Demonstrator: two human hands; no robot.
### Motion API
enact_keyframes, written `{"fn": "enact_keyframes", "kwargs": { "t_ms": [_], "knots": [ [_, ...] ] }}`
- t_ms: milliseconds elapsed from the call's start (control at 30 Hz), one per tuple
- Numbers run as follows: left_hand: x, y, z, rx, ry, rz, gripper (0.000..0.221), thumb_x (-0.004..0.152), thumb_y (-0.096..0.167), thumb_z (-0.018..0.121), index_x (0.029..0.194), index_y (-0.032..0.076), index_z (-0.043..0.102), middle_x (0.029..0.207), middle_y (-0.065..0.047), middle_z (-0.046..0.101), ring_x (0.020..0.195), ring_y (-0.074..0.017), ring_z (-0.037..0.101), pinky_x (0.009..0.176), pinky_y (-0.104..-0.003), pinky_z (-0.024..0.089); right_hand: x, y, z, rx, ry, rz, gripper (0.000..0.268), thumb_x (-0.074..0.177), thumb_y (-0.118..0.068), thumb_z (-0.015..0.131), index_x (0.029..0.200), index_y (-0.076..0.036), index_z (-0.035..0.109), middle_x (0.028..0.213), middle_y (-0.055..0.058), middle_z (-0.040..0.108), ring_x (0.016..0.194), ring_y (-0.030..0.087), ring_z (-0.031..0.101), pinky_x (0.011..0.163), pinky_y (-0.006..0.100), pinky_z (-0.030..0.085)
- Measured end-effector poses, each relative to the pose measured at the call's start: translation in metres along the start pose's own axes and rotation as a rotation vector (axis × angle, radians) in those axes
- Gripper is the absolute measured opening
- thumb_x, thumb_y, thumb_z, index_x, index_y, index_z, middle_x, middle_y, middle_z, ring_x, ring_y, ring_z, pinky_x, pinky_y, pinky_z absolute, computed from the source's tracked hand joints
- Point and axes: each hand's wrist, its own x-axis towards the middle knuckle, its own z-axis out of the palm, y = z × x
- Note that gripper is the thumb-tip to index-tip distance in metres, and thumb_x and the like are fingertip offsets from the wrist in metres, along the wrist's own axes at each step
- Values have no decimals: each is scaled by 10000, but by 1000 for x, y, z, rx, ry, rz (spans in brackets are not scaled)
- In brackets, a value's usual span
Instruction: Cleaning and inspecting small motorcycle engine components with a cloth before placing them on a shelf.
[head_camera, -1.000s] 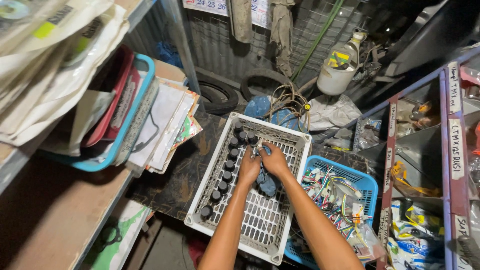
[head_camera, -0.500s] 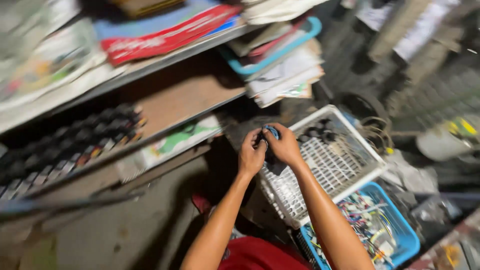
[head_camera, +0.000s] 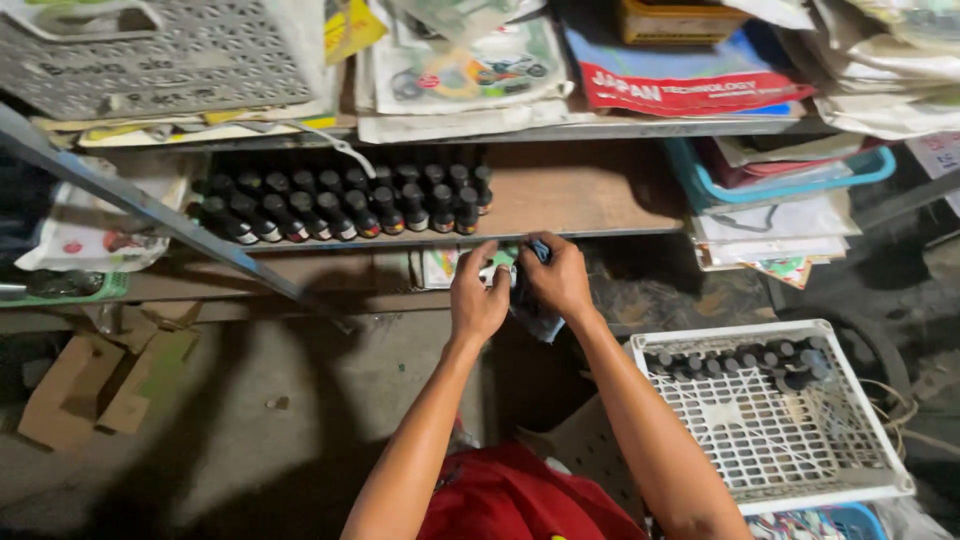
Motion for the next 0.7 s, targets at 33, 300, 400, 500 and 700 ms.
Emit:
{"fn": "enact_keyframes", "kwargs": {
  "t_ms": [33, 300, 400, 500, 700],
  "knots": [
    [6, 1, -9, 2, 1, -4, 423, 882, 172, 648, 1304, 139, 665, 1187, -159, 665, 1139, -357, 667, 916, -460, 596, 1, -8, 8, 0, -4, 2, 255, 853, -362, 733, 1075, -250, 786, 983, 117, 772, 1043, 366, 709, 872, 490, 561],
    [51, -16, -34, 81, -93, 108, 655, 884, 21, 561, 1527, 45, 436, 1424, -287, 483, 1349, -490, 465, 1133, -605, 407, 21, -51, 52, -6, 83, -203, 447, 881, -243, 685, 1309, -113, 694, 1156, 229, 719, 1128, 476, 650, 983, 592, 519],
    [63, -31, -33, 160, -105, 155, 724, 802, 2, 569, 1513, -7, 435, 1414, -322, 458, 1350, -512, 446, 1136, -604, 387, 40, -43, 67, -75, 81, -180, 497, 873, -284, 701, 1360, -193, 662, 1171, 212, 699, 1126, 459, 651, 980, 569, 530],
    [74, -46, -33, 127, -169, 76, 762, 789, -10, 508, 1541, -16, 386, 1405, -322, 461, 1338, -502, 458, 1143, -586, 383, 49, -40, 78, -123, 91, -191, 521, 864, -308, 693, 1371, -197, 651, 1159, 208, 682, 1104, 480, 655, 974, 582, 538],
    [86, -39, -41, 88, -245, 34, 761, 789, -41, 484, 1543, -41, 379, 1382, -319, 501, 1320, -476, 496, 1119, -533, 430, 54, -50, 85, -174, 96, -170, 454, 871, -372, 719, 1299, -223, 689, 1131, 176, 699, 1091, 445, 679, 969, 552, 553]
  ]
}}
